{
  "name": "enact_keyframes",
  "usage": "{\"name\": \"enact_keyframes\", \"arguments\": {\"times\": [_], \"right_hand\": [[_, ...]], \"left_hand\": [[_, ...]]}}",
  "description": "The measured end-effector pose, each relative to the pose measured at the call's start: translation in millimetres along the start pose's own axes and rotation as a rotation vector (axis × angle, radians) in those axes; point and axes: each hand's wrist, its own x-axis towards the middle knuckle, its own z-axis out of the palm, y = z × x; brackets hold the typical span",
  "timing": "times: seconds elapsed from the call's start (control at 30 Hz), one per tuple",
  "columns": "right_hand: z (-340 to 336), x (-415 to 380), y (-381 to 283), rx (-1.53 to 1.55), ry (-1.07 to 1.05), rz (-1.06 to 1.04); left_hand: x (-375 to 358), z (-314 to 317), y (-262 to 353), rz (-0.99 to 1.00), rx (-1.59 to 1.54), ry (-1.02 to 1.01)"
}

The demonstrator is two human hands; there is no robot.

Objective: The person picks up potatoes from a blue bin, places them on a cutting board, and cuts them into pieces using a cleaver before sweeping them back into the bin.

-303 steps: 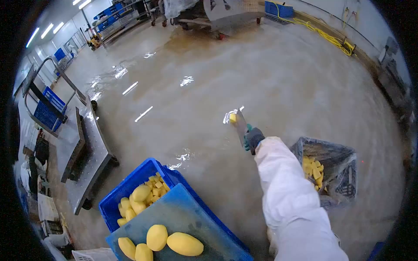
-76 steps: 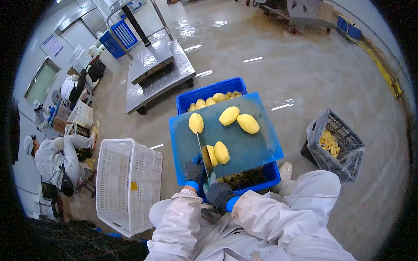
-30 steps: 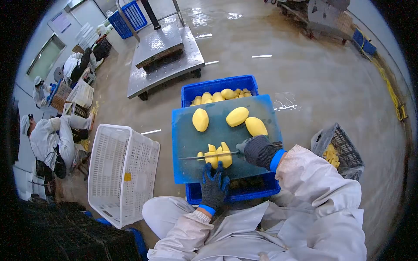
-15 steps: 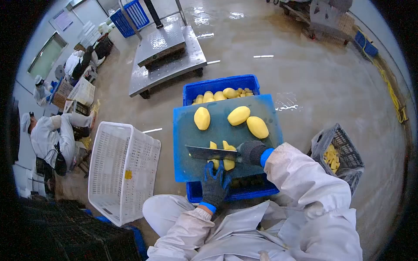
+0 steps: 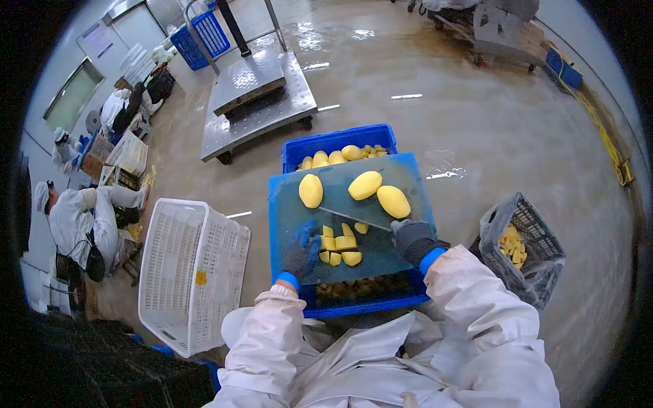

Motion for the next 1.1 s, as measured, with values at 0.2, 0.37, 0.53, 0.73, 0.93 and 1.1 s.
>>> {"name": "enact_keyframes", "arguments": {"times": [0.2,0.37,0.53,0.73,0.93,1.1], "right_hand": [[18,-31,9,0.031,-0.038,-0.224],[17,-65,23,-0.044,-0.107,-0.364],[3,-83,35,-0.08,-0.158,-0.407],[0,-95,57,0.229,-0.055,-0.324],[-11,-92,57,0.829,-0.179,0.077],[13,-74,58,1.518,-0.35,0.395]], "left_hand": [[-38,25,2,0.118,0.052,-0.14],[-100,14,-5,0.262,0.032,-0.241],[-102,-28,26,0.21,-0.09,-0.616],[-5,-60,23,-0.042,-0.343,-0.308],[145,-27,-6,0.249,0.121,0.103],[159,-25,31,-0.195,0.042,-0.215]]}}
